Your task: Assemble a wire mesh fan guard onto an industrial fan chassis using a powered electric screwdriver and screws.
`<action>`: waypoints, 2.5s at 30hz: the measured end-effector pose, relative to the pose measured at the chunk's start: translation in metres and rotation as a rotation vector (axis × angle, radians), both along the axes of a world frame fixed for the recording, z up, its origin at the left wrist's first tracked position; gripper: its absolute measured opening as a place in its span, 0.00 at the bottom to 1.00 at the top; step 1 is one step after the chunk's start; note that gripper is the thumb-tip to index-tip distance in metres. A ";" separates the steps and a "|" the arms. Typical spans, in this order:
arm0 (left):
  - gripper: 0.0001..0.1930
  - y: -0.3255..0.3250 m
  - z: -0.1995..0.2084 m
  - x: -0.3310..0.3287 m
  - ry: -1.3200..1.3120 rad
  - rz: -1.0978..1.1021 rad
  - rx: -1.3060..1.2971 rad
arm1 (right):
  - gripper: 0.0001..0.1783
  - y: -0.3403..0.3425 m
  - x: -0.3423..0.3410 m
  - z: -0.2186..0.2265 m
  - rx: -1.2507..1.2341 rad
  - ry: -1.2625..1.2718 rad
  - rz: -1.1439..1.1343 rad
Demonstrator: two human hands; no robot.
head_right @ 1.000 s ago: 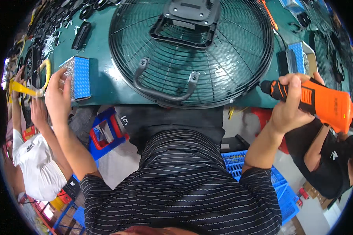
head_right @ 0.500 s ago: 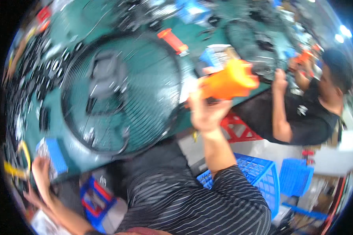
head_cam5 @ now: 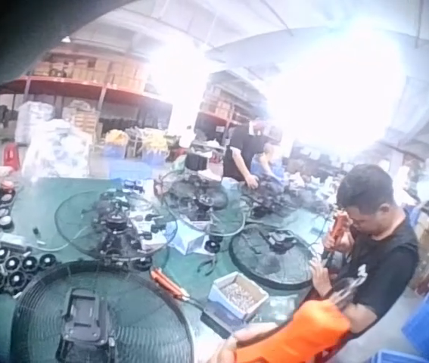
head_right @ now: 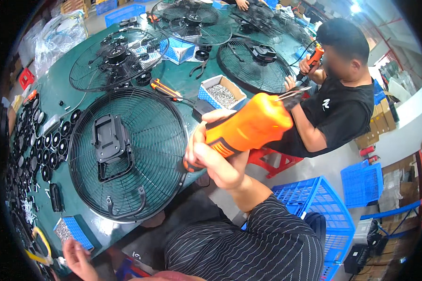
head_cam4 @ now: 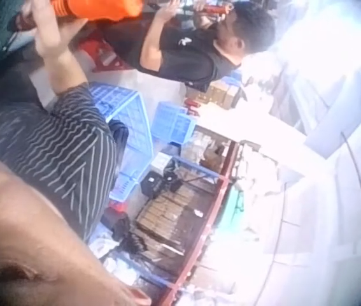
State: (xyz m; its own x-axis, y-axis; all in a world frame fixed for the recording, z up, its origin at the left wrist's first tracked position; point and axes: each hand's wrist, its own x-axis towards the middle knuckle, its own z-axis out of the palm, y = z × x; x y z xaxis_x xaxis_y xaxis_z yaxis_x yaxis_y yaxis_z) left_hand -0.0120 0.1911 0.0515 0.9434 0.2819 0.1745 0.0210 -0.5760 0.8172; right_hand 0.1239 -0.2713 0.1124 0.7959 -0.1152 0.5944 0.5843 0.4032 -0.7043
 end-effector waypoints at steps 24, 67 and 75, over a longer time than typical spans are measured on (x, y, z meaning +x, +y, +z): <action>0.09 -0.172 -0.045 0.005 0.039 -0.407 -1.448 | 0.26 0.112 -0.018 0.005 0.298 0.074 0.578; 0.20 -0.159 -0.072 0.039 -0.218 -0.093 -0.035 | 0.30 0.152 0.000 -0.006 -0.501 -0.067 0.737; 0.19 -0.157 -0.070 0.041 -0.209 -0.117 -0.081 | 0.26 0.158 0.002 -0.011 -0.541 0.013 0.721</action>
